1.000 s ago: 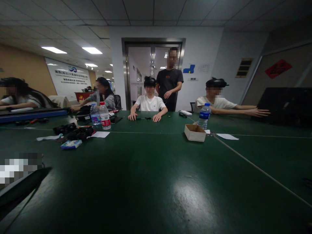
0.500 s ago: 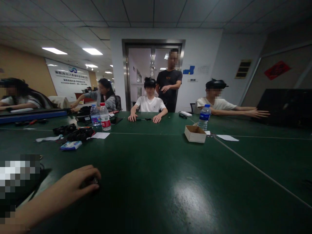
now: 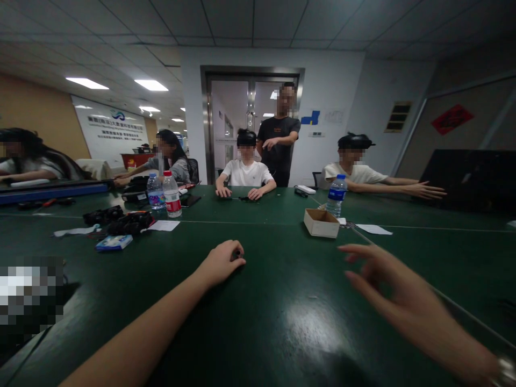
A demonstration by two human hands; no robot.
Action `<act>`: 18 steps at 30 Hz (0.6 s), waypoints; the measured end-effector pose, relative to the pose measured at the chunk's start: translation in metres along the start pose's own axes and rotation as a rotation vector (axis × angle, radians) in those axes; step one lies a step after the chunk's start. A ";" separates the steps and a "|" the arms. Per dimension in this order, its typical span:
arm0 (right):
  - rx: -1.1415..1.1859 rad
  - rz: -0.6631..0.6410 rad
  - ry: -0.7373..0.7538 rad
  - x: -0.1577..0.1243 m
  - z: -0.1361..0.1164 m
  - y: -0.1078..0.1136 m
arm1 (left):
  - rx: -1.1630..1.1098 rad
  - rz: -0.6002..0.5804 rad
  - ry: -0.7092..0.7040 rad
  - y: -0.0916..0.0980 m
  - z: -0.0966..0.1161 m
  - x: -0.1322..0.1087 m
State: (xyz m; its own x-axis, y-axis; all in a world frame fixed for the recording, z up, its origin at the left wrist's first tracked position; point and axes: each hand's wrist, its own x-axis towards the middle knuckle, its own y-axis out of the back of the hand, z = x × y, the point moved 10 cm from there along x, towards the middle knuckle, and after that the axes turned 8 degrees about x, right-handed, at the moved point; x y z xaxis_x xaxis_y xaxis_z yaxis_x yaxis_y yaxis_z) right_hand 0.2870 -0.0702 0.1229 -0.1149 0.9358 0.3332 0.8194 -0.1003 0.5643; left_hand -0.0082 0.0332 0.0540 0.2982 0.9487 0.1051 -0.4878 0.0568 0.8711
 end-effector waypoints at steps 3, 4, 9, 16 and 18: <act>-0.015 -0.180 0.079 0.052 -0.012 -0.084 | -0.048 0.085 -0.017 -0.012 0.008 0.026; -0.023 -0.207 0.060 0.069 -0.005 -0.109 | -0.063 0.117 -0.015 -0.016 0.009 0.034; -0.067 -0.206 -0.055 0.132 0.038 -0.187 | -0.236 0.274 0.068 -0.030 -0.011 0.061; 0.136 -0.200 -0.026 0.153 0.038 -0.221 | -0.453 0.379 0.185 -0.034 -0.050 0.063; 0.237 -0.173 -0.039 0.152 0.042 -0.220 | -0.503 0.387 0.158 -0.035 -0.050 0.064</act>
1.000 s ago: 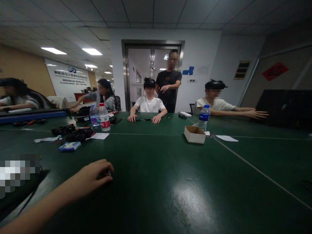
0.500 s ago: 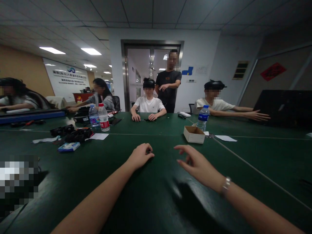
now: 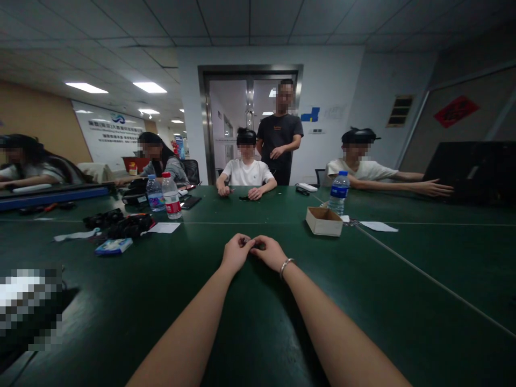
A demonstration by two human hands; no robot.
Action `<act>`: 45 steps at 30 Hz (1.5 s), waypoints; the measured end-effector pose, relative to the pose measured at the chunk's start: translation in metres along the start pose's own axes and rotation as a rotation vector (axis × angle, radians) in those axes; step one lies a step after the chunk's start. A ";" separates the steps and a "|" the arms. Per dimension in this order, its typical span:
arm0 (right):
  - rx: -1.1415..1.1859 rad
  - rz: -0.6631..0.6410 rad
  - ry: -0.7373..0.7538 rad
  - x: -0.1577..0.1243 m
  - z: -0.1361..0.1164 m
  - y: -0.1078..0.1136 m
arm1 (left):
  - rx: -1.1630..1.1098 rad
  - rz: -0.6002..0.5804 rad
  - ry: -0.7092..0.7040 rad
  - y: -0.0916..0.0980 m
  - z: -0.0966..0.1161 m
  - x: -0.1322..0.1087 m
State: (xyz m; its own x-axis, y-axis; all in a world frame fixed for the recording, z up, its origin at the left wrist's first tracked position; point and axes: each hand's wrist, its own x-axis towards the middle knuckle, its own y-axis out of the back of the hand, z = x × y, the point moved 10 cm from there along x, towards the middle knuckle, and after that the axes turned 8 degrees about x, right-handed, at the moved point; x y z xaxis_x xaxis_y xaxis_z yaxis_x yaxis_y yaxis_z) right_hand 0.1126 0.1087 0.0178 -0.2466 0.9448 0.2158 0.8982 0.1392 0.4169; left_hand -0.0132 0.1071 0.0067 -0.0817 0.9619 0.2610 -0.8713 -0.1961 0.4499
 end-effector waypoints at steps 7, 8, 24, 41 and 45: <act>0.320 0.017 -0.088 0.001 0.022 0.003 | -0.120 -0.130 0.084 -0.017 -0.007 0.011; 0.343 0.020 -0.079 0.002 0.022 0.003 | -0.144 -0.155 0.101 -0.020 -0.007 0.012; 0.570 0.108 -0.082 0.000 0.021 0.017 | -0.062 -0.072 -0.066 -0.010 0.009 -0.001; 0.540 0.077 -0.090 0.001 0.026 0.016 | -0.062 -0.129 -0.039 -0.013 0.007 -0.002; 0.541 0.080 -0.098 0.002 0.027 0.015 | -0.065 -0.129 -0.038 -0.013 0.007 -0.002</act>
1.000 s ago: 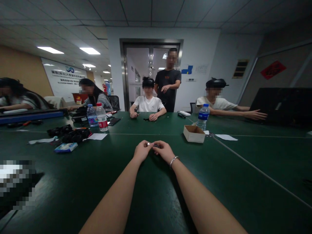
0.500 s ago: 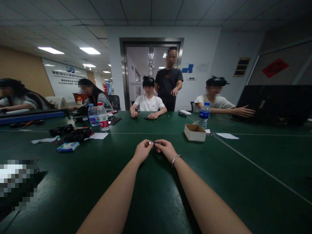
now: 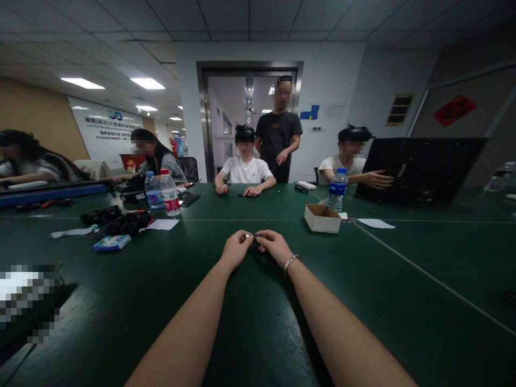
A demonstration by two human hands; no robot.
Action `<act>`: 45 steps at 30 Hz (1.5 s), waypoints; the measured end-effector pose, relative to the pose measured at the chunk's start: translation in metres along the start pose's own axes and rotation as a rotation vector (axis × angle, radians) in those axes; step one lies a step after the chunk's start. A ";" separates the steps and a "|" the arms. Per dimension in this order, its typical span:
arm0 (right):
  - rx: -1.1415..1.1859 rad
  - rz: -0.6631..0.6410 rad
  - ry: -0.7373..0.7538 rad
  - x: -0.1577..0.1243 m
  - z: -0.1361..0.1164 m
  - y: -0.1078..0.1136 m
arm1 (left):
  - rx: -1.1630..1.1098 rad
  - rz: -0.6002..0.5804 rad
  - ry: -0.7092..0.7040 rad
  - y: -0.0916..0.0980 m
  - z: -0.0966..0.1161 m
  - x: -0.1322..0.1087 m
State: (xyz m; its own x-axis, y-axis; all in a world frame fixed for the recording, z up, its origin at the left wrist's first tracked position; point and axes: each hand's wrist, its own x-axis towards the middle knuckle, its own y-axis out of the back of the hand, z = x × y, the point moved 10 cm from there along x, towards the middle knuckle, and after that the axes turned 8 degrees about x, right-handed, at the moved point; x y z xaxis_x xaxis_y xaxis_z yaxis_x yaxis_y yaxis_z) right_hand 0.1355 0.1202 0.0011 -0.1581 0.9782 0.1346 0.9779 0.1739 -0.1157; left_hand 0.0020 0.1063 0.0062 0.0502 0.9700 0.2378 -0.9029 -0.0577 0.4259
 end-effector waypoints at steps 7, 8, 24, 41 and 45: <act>0.012 -0.006 0.014 -0.003 -0.005 -0.002 | -0.003 0.010 -0.008 -0.002 -0.005 0.003; 0.014 -0.008 0.014 -0.003 -0.005 -0.002 | -0.002 0.009 -0.010 -0.002 -0.005 0.004; -0.012 -0.001 -0.007 -0.002 -0.003 0.000 | 0.013 0.018 0.064 0.002 -0.004 -0.001; 0.077 0.030 0.004 -0.001 -0.002 0.003 | 0.013 0.020 0.016 0.000 -0.005 0.004; 0.114 0.044 -0.034 0.000 0.003 0.005 | -0.001 0.021 0.036 0.001 -0.007 0.003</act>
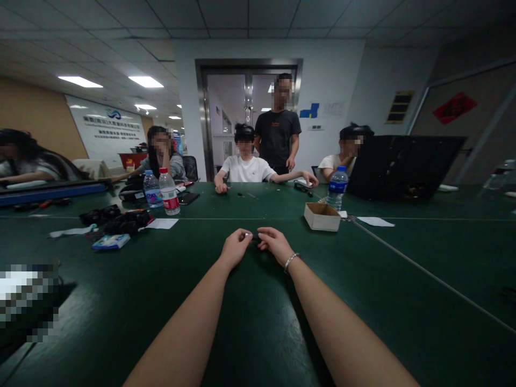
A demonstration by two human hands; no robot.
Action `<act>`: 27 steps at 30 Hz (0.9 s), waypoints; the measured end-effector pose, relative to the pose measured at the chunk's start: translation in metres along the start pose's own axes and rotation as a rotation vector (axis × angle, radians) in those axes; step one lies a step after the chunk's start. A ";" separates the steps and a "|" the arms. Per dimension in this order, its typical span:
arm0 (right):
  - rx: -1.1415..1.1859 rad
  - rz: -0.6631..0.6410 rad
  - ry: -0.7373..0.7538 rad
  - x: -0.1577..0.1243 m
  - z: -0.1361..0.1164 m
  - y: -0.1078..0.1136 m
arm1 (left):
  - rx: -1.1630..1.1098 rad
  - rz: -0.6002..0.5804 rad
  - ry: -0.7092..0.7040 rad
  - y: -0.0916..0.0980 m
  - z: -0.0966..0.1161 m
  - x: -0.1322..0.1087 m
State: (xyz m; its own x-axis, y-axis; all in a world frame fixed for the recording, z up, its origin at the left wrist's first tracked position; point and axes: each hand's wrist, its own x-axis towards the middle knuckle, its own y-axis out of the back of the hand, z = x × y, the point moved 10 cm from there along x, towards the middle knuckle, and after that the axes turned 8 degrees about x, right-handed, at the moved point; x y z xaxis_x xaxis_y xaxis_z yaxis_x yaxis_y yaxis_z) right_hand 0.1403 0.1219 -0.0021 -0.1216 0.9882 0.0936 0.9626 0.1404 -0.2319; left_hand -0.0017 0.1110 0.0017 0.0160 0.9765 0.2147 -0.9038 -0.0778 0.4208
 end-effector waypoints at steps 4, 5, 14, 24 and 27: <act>0.032 0.013 -0.004 0.000 0.000 0.002 | -0.011 -0.024 -0.022 -0.001 0.003 -0.001; 0.037 0.016 -0.004 0.000 0.000 0.002 | -0.016 -0.032 -0.030 -0.002 0.004 -0.001; 0.058 0.038 -0.013 -0.003 -0.003 0.003 | -0.033 -0.029 -0.031 0.000 0.010 -0.003; 0.074 0.053 0.020 0.000 -0.002 0.005 | -0.082 0.021 -0.007 0.003 0.011 -0.004; 0.063 0.051 0.016 0.000 -0.002 0.005 | -0.085 0.018 -0.008 0.003 0.007 -0.001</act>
State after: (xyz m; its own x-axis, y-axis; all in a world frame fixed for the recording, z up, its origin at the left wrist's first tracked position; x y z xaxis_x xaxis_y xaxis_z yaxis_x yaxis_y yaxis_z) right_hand 0.1460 0.1225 -0.0014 -0.0683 0.9931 0.0956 0.9503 0.0939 -0.2968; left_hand -0.0010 0.1081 0.0087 0.0026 0.9734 0.2292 -0.9370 -0.0777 0.3406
